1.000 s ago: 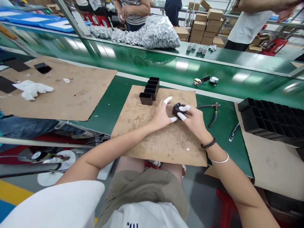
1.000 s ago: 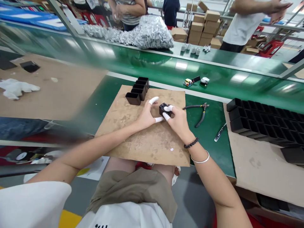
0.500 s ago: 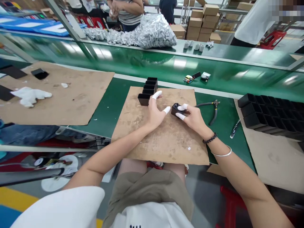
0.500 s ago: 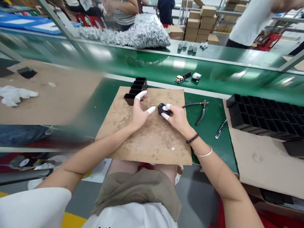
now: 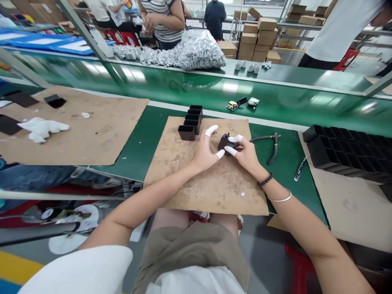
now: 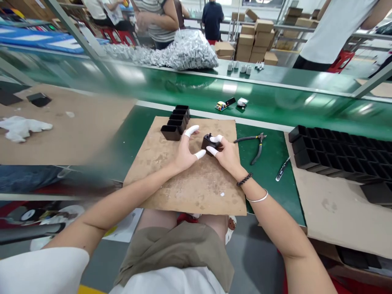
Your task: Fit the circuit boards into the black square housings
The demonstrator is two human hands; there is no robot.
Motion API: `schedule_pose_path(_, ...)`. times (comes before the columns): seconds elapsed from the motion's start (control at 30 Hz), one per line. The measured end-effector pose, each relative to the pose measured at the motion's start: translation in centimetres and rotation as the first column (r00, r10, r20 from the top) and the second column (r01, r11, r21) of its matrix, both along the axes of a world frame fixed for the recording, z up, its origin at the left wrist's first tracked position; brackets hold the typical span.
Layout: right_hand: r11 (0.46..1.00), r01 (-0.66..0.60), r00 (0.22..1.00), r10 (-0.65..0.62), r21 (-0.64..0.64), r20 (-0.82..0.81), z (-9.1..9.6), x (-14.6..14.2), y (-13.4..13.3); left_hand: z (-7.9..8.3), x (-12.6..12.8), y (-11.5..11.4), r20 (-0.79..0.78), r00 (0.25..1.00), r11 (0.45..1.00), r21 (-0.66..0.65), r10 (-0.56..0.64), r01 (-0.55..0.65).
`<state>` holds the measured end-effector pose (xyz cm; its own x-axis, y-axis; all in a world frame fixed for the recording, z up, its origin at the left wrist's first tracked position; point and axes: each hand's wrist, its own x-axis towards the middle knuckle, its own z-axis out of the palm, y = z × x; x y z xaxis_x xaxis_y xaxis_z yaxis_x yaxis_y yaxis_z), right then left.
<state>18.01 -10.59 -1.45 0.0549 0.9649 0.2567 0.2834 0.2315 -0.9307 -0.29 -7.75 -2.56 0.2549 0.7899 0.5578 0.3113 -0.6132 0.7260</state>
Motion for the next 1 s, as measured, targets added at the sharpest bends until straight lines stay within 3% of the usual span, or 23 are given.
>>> schedule_pose_path(0.07, 0.995, -0.013, 0.961, -0.014, -0.096, -0.275, 0.3, -0.7, -0.2, -0.1, 0.6, -0.3, -0.03, 0.999, 0.996, -0.089, -0.023, 0.02)
schedule_pose_path(0.2, 0.928, -0.143, 0.726, -0.138, -0.344, -0.674, 1.6, -1.8, -0.6, 0.4, 1.3, -1.0, -0.005, 1.0, 0.992, -0.122, 0.026, -0.027)
schedule_pose_path(0.37, 0.813, -0.33, 0.52, -0.267, -0.479, -0.811, 3.0, -2.0, -0.6, 1.7, 1.2, -1.2, 0.061, 0.995, 0.997, -0.022, 0.08, -0.079)
schedule_pose_path(0.57, 0.734, -0.457, 0.428, -0.314, -0.502, -0.848, 3.5, -1.9, -0.7, 2.2, 1.2, -1.2, 0.142, 0.981, 0.986, -0.123, 0.132, -0.115)
schedule_pose_path(0.73, 0.698, -0.486, 0.473, -0.295, -0.525, -0.83, 3.4, -1.9, -0.7, 2.1, 1.2, -0.8, 0.213, 0.972, 0.985, -0.157, 0.099, -0.066)
schedule_pose_path(0.8, 0.762, -0.423, 0.545, -0.217, -0.489, -0.81, 3.1, -1.8, -0.7, 2.1, 1.0, -0.7, 0.251, 0.967, 0.987, -0.163, 0.044, -0.002)
schedule_pose_path(0.9, 0.928, -0.144, 0.749, -0.125, -0.344, -0.65, 2.7, -1.3, -0.6, 2.1, 0.6, -0.5, 0.197, 0.979, 0.979, -0.186, -0.046, 0.084)
schedule_pose_path(1.0, 0.989, 0.042, 0.918, -0.094, -0.14, -0.386, 2.7, -0.2, -0.4, 2.3, 0.2, -0.3, 0.107, 0.986, 0.937, -0.313, -0.125, 0.153)
